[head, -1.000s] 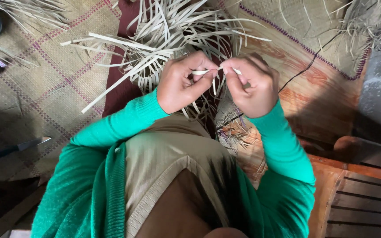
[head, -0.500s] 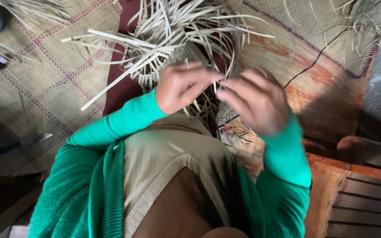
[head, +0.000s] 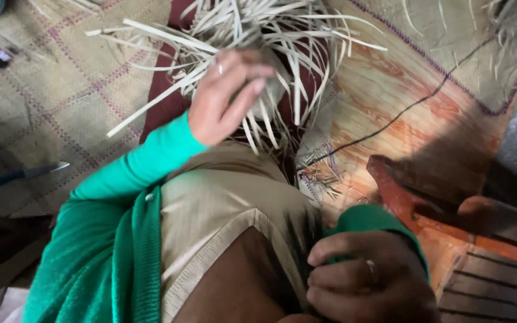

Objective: Extending a woven structure by interlacing thin, flexible strips of material.

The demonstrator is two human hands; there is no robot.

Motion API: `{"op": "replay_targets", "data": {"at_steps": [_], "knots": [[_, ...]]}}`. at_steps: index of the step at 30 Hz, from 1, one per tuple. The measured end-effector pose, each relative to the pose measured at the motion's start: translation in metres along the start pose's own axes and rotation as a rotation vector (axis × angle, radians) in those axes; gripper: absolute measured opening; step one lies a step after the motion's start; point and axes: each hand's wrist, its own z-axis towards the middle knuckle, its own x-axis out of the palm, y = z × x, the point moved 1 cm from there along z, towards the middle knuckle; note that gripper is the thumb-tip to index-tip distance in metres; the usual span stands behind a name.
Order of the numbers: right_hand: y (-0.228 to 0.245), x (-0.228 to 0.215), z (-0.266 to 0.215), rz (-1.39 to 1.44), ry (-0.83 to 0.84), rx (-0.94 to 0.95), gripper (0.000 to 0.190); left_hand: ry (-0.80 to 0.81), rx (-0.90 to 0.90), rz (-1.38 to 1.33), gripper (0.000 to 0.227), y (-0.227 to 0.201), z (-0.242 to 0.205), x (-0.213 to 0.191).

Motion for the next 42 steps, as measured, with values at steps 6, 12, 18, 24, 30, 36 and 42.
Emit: {"op": "replay_targets", "data": {"at_steps": [6,12,18,24,30,36,42], "knots": [[-0.109,-0.035,-0.050,0.344,0.227,0.020,0.039,-0.030,-0.184,0.280,0.007,0.048,-0.002,0.007],[-0.203,0.040,-0.036,0.146,-0.465,0.592,0.010,-0.029,-0.182,0.459,0.006,0.065,-0.010,0.001],[-0.234,0.122,-0.041,0.047,-0.184,0.539,0.018,0.064,-0.313,0.521,0.014,0.069,-0.029,-0.014],[-0.231,0.145,-0.046,-0.154,-0.087,0.474,0.022,0.034,-0.440,0.476,0.015,0.073,-0.057,-0.021],[-0.249,0.160,-0.068,-0.447,-0.214,0.486,0.056,-0.106,-0.427,0.404,0.016,0.077,-0.065,-0.016],[-0.265,0.167,-0.085,-0.706,-0.591,0.516,0.070,-0.192,-0.136,0.172,0.012,0.065,-0.023,0.008],[-0.261,0.109,-0.093,-0.273,-0.121,0.676,0.079,0.019,-0.175,0.225,0.010,0.095,-0.019,0.010]]}}
